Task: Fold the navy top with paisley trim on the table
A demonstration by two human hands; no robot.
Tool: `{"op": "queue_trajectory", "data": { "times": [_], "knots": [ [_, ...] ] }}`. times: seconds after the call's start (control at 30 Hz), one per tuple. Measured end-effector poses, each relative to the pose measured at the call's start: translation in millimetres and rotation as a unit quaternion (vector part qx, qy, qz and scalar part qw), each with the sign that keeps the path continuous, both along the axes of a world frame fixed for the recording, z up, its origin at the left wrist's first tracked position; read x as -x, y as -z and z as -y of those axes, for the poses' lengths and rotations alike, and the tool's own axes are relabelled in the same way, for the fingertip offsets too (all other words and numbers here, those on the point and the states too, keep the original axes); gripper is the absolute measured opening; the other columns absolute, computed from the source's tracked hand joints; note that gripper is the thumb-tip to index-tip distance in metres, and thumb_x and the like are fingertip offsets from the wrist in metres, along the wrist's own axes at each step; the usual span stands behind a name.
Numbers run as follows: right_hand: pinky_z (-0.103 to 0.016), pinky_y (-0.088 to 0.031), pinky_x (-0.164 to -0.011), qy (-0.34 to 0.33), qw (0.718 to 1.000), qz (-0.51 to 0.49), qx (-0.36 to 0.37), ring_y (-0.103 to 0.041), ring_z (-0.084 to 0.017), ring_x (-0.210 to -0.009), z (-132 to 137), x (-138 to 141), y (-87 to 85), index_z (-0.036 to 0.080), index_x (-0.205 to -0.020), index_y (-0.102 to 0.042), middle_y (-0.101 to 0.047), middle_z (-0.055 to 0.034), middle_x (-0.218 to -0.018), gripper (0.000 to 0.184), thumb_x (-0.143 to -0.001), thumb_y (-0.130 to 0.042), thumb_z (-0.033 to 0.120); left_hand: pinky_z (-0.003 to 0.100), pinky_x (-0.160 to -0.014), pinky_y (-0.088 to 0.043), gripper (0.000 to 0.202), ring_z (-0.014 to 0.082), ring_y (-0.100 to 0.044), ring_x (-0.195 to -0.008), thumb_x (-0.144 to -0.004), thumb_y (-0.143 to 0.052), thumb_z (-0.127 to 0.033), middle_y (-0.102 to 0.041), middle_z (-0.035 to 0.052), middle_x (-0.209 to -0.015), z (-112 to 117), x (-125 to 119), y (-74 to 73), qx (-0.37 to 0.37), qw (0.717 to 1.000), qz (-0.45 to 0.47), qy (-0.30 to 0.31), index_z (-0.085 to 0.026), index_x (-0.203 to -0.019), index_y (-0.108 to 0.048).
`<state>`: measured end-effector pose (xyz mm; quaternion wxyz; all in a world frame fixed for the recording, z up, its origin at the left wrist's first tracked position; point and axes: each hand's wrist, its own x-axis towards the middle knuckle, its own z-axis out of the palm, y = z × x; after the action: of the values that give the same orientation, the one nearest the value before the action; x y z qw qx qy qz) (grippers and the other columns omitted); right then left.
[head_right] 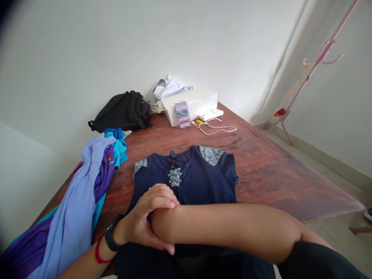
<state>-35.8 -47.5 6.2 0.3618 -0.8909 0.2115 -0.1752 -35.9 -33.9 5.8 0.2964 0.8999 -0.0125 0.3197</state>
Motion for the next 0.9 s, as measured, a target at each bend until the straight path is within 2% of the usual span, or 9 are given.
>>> {"op": "queue_trajectory", "data": {
  "times": [0.17,0.33,0.43,0.73,0.9],
  "knots": [
    [-0.027,-0.052,-0.080,-0.067,0.998,-0.008,-0.003,-0.072,-0.016,-0.087,-2,-1,3.5,0.021,-0.104,-0.068,-0.068,0.0067,-0.084,0.037,-0.071,-0.082,0.030,0.041,-0.095,-0.048,0.082,0.0241,-0.068,-0.092,-0.061,-0.089,-0.058,-0.070,0.0083,-0.103,1,-2,0.4,0.015,0.999,0.030,0.007,-0.026,-0.126,-0.051],
    [-0.030,-0.053,-0.081,-0.014,0.999,0.002,-0.040,-0.072,-0.016,-0.084,-1,-5,5.2,0.018,-0.097,-0.068,-0.069,0.0056,-0.084,0.028,-0.076,-0.078,0.034,0.042,-0.093,-0.048,0.082,0.0243,-0.068,-0.091,-0.059,-0.089,-0.059,-0.070,0.0083,-0.102,1,-3,1.3,0.016,0.999,0.043,0.001,-0.027,-0.123,-0.050],
    [-0.028,-0.053,-0.078,-0.009,0.999,0.007,-0.049,-0.072,-0.015,-0.080,0,-6,5.7,0.018,-0.094,-0.068,-0.068,0.0059,-0.082,0.024,-0.078,-0.077,0.033,0.042,-0.092,-0.048,0.081,0.0246,-0.068,-0.090,-0.059,-0.089,-0.060,-0.070,0.0085,-0.102,1,-2,1.7,0.013,0.999,0.043,0.002,-0.027,-0.123,-0.050],
    [-0.030,-0.050,-0.081,-0.041,0.999,0.015,-0.019,-0.071,-0.016,-0.082,-2,-2,13.0,0.022,-0.112,-0.069,-0.067,0.0067,-0.082,0.038,-0.077,-0.079,0.031,0.042,-0.094,-0.047,0.077,0.0243,-0.067,-0.094,-0.067,-0.086,-0.057,-0.069,0.0085,-0.104,0,0,-1.3,-0.007,1.000,0.008,0.012,-0.026,-0.128,-0.052],
    [-0.031,-0.051,-0.081,-0.105,0.994,0.022,-0.024,-0.071,-0.019,-0.085,-3,-2,13.6,0.021,-0.110,-0.070,-0.066,0.0054,-0.081,0.039,-0.075,-0.081,0.035,0.041,-0.093,-0.047,0.078,0.0239,-0.067,-0.093,-0.067,-0.086,-0.058,-0.069,0.0082,-0.104,0,0,-0.3,-0.003,1.000,0.008,0.015,-0.026,-0.128,-0.050]
  ]
}}
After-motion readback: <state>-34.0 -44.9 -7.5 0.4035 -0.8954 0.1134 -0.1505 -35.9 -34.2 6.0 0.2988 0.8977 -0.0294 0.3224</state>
